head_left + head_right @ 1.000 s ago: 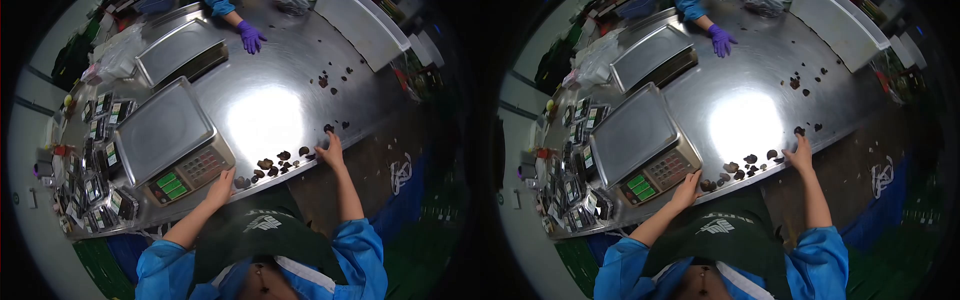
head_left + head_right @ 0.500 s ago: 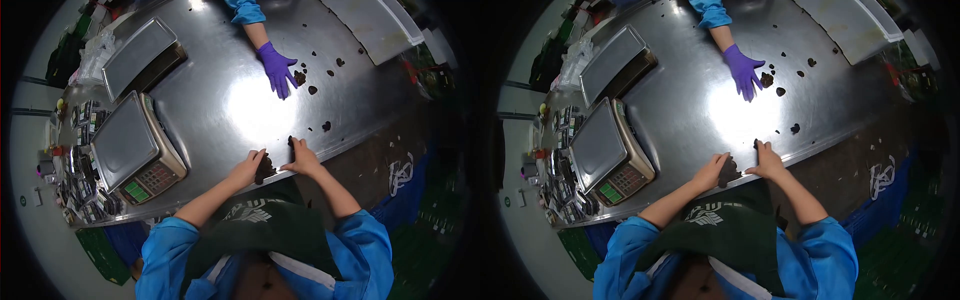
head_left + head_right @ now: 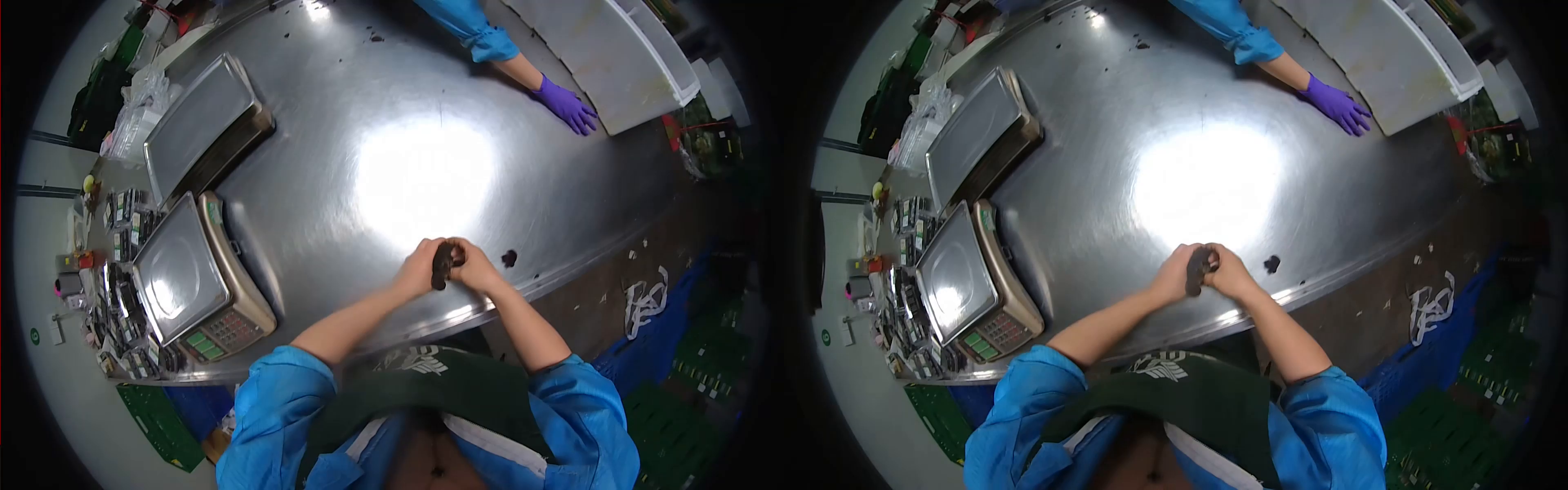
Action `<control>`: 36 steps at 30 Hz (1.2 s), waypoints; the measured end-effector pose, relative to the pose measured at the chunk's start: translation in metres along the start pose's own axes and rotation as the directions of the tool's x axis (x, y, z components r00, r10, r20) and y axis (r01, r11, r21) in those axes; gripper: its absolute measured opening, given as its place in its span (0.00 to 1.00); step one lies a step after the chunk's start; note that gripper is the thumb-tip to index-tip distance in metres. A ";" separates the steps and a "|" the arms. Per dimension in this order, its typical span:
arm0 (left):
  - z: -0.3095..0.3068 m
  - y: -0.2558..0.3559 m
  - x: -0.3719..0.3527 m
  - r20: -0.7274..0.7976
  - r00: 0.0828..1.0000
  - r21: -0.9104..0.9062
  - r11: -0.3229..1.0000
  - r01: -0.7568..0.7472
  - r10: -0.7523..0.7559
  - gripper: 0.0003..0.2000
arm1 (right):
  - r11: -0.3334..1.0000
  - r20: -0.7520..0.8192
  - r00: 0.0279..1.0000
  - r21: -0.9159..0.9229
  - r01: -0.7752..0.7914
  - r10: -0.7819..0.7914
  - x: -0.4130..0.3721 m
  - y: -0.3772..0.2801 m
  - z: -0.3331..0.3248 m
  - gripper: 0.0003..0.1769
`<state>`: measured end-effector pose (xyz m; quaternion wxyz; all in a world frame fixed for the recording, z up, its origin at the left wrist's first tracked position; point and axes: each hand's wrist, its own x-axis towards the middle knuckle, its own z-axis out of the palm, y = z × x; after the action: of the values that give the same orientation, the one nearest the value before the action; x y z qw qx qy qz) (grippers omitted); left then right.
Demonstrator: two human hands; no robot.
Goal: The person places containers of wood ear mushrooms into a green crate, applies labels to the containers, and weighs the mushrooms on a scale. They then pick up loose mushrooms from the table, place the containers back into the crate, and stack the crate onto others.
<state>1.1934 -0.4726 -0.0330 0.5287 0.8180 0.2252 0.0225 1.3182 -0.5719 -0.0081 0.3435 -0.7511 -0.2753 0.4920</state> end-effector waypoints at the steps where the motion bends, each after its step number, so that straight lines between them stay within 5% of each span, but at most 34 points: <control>1: -0.007 0.000 0.027 -0.027 0.997 -0.002 0.997 -0.073 0.073 0.25 | 1.000 -0.012 1.000 0.016 0.000 0.001 0.017 -0.011 -0.017 0.32; 5: -0.070 0.036 0.131 -0.049 0.983 -0.018 0.984 -0.179 0.178 0.21 | 0.970 -0.045 0.995 0.225 0.093 -0.085 0.097 -0.063 -0.083 0.29; 7: -0.098 0.044 0.181 -0.066 0.993 -0.063 0.993 -0.104 0.100 0.24 | 0.977 -0.097 0.979 0.096 0.191 -0.182 0.142 -0.090 -0.113 0.29; 8: -0.112 0.040 0.206 -0.197 0.941 0.110 0.960 -0.258 0.275 0.23 | 0.963 -0.071 0.972 0.141 0.232 -0.224 0.167 -0.100 -0.130 0.34; 9: -0.125 0.040 0.234 -0.245 0.933 0.137 0.962 -0.237 0.264 0.24 | 0.946 -0.045 0.964 0.188 0.265 -0.262 0.188 -0.109 -0.144 0.39; 11: -0.161 0.046 0.278 -0.210 0.945 0.186 0.959 -0.212 0.250 0.41 | 0.881 -0.200 0.959 0.392 0.265 -0.200 0.195 -0.143 -0.159 0.49; 12: -0.174 0.037 0.297 -0.212 0.943 0.254 0.947 -0.199 0.255 0.49 | 0.899 -0.271 0.939 0.325 0.295 -0.211 0.202 -0.147 -0.167 0.54; 15: -0.203 0.053 0.280 -0.349 0.933 0.375 0.925 0.053 0.088 0.49 | 0.938 -0.457 0.825 -0.249 0.242 -0.334 0.175 -0.135 -0.171 0.45; 17: -0.207 0.017 0.263 -0.468 0.851 0.341 0.937 -0.073 0.237 0.41 | 0.800 -0.332 0.862 -0.585 0.130 -0.383 0.128 -0.098 -0.157 0.42; 19: -0.206 -0.003 0.211 -0.412 0.882 0.209 0.966 -0.154 0.229 0.30 | 0.651 -0.240 0.951 -0.757 -0.059 -0.193 0.069 -0.058 -0.135 0.40; 21: -0.186 -0.037 0.151 -0.422 0.883 0.279 0.956 -0.089 0.205 0.16 | 0.689 -0.284 0.959 -0.693 -0.210 0.007 0.009 -0.038 -0.116 0.45; 22: -0.175 -0.048 0.117 -0.369 0.926 0.149 0.989 -0.021 0.075 0.12 | 0.675 -0.327 0.945 -0.694 -0.250 0.014 -0.014 -0.022 -0.104 0.44; 23: -0.160 -0.058 0.087 -0.377 0.918 0.176 0.983 -0.056 0.120 0.10 | 0.660 -0.373 0.928 -0.693 -0.289 0.015 -0.032 -0.007 -0.093 0.44; 25: -0.144 -0.046 0.052 -0.388 0.920 0.083 0.996 -0.023 0.054 0.09 | 0.744 -0.387 0.920 -0.630 -0.224 -0.051 -0.050 0.015 -0.063 0.42; 27: -0.114 -0.054 -0.005 -0.353 0.927 -0.105 0.990 0.091 -0.123 0.10 | 0.807 -0.396 0.905 -0.579 -0.113 -0.157 -0.049 0.030 -0.032 0.27; 30: -0.092 -0.030 -0.045 -0.345 0.922 -0.234 0.967 0.098 -0.177 0.10 | 0.843 -0.205 0.952 -0.531 0.089 -0.229 -0.026 0.030 -0.027 0.13; 32: -0.086 -0.018 -0.069 -0.360 0.922 -0.197 0.977 0.078 -0.146 0.11 | 0.882 -0.072 0.967 -0.432 0.189 -0.243 0.015 0.017 -0.057 0.13; 33: -0.083 -0.013 -0.080 -0.352 0.928 -0.167 0.984 0.068 -0.124 0.11 | 0.879 -0.164 0.946 -0.440 0.185 -0.281 0.042 0.003 -0.075 0.17; 35: -0.076 -0.008 -0.110 -0.405 0.903 -0.176 0.981 0.080 -0.146 0.11 | 0.822 -0.419 0.732 -0.455 0.342 -0.537 0.082 -0.052 -0.110 0.35; 36: -0.074 -0.006 -0.124 -0.437 0.881 -0.193 0.976 0.104 -0.180 0.11 | 0.842 -0.478 0.693 -0.319 0.436 -0.540 0.081 -0.098 -0.117 0.40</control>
<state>1.0598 -0.4556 0.0195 0.5277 0.7253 0.3986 0.1915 1.4491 -0.4800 0.0578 0.4568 -0.7867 -0.3980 0.1184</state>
